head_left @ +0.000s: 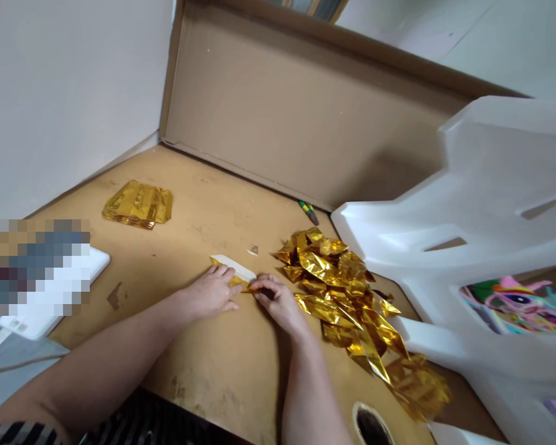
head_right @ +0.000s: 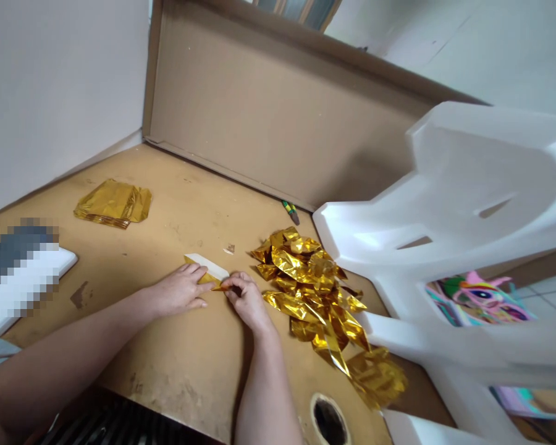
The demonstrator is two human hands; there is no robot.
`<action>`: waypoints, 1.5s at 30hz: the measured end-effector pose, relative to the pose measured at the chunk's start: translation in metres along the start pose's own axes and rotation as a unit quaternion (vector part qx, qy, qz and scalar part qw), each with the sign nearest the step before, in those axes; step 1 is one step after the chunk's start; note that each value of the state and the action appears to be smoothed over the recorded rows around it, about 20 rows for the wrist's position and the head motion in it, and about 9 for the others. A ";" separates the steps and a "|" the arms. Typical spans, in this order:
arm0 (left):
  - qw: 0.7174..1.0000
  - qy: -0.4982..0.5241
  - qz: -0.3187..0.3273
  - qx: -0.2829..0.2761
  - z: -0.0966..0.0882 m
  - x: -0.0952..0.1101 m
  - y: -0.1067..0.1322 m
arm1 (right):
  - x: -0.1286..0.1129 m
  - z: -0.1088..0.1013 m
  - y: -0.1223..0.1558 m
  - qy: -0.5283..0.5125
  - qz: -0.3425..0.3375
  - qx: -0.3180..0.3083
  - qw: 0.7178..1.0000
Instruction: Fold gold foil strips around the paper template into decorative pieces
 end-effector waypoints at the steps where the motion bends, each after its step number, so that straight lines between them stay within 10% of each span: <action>1: 1.000 0.000 0.001 0.001 0.000 0.000 0.000 | 0.001 0.000 0.000 0.001 0.000 0.001 1.000; 45: 0.998 -0.004 0.047 -0.043 -0.007 -0.001 0.003 | 0.006 0.005 -0.007 0.223 0.094 0.156 0.958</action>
Point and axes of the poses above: each hand's wrist, its own y-axis away from the middle knuckle, its own z-axis out of the palm, x = y × z, the point moved 5 cm from there along -y, towards the middle knuckle, and after that the axes turned 3 degrees about z, right-handed, at the moved point
